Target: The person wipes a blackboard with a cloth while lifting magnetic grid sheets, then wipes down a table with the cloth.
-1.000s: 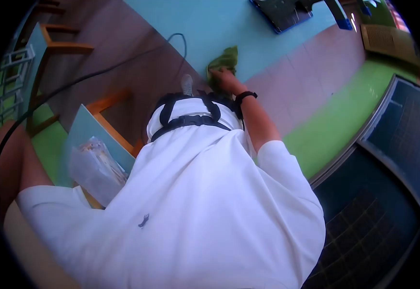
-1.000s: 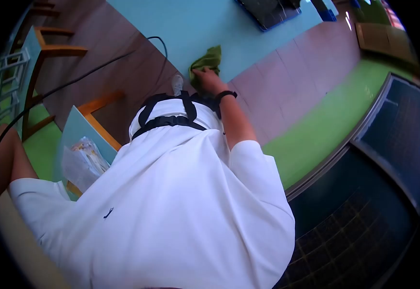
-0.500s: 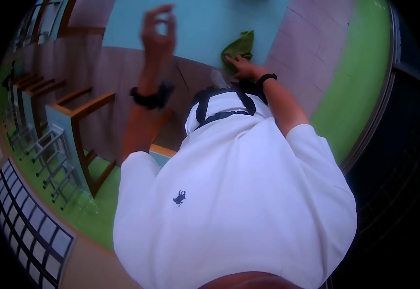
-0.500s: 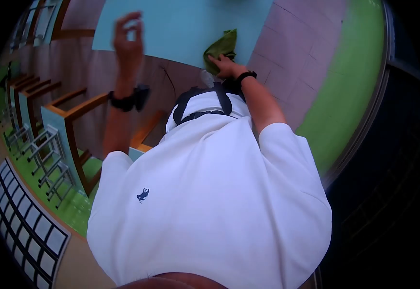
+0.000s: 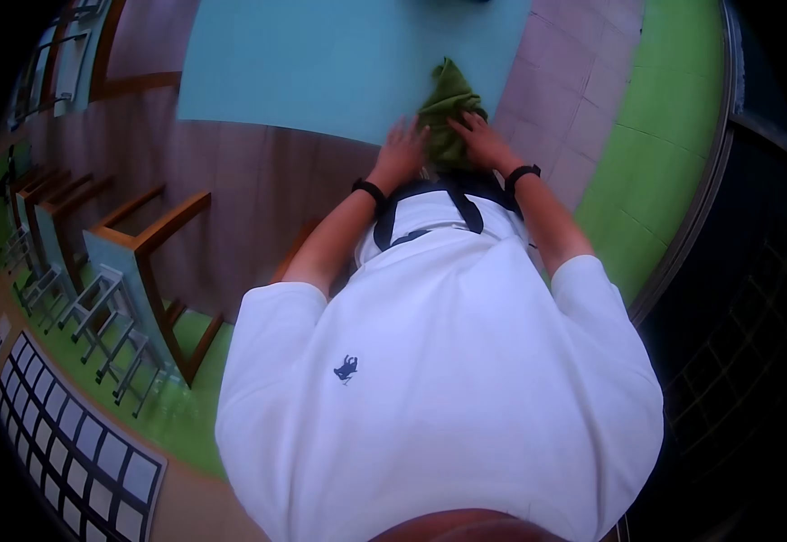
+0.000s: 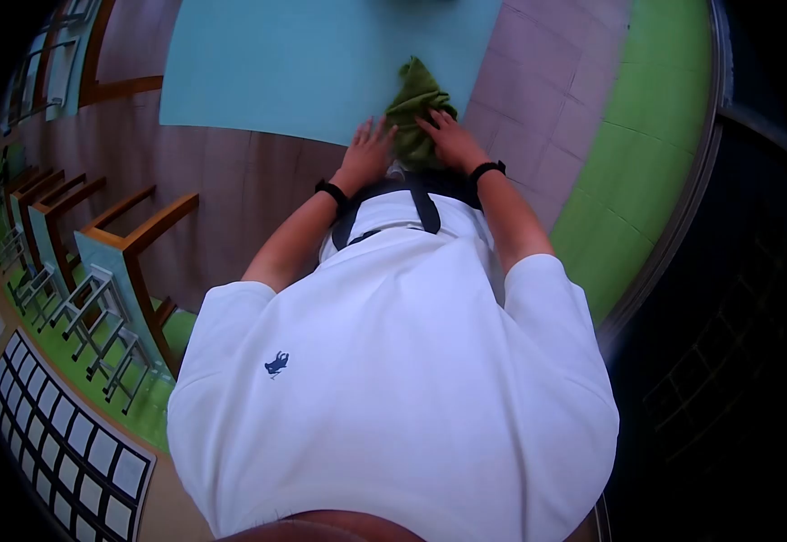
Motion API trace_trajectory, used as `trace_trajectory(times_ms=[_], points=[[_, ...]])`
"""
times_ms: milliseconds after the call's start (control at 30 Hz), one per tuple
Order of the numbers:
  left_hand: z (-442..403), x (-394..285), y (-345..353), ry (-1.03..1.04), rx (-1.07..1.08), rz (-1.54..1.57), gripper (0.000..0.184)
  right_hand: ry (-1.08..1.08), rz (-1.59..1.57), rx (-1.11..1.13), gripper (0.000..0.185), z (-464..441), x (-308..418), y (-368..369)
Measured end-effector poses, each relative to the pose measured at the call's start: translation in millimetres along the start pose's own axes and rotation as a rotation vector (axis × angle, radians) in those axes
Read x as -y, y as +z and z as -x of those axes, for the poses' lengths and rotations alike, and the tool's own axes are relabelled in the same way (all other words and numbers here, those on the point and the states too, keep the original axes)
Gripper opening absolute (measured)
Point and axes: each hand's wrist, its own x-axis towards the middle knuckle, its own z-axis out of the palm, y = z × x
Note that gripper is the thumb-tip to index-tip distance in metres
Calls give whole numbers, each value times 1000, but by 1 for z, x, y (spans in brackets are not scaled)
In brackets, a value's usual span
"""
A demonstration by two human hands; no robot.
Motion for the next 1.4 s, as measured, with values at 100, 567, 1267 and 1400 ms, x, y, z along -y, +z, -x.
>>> trace_trajectory(times_ms=[100, 567, 1267, 1400], points=[[-2, 25, -11, -99, -159, -36, 62, -21, -47, -52, 80, -39, 15, -23], [38, 80, -7, -193, -151, 311, 83, -477, -89, 209, 46, -111, 95, 27], [-60, 125, -9, -485, -340, 331, 35, -47, -250, 133, 57, -94, 39, -26], [-30, 136, 2, -747, -281, 512, 33, -70, -222, 7, 61, -110, 79, -30]])
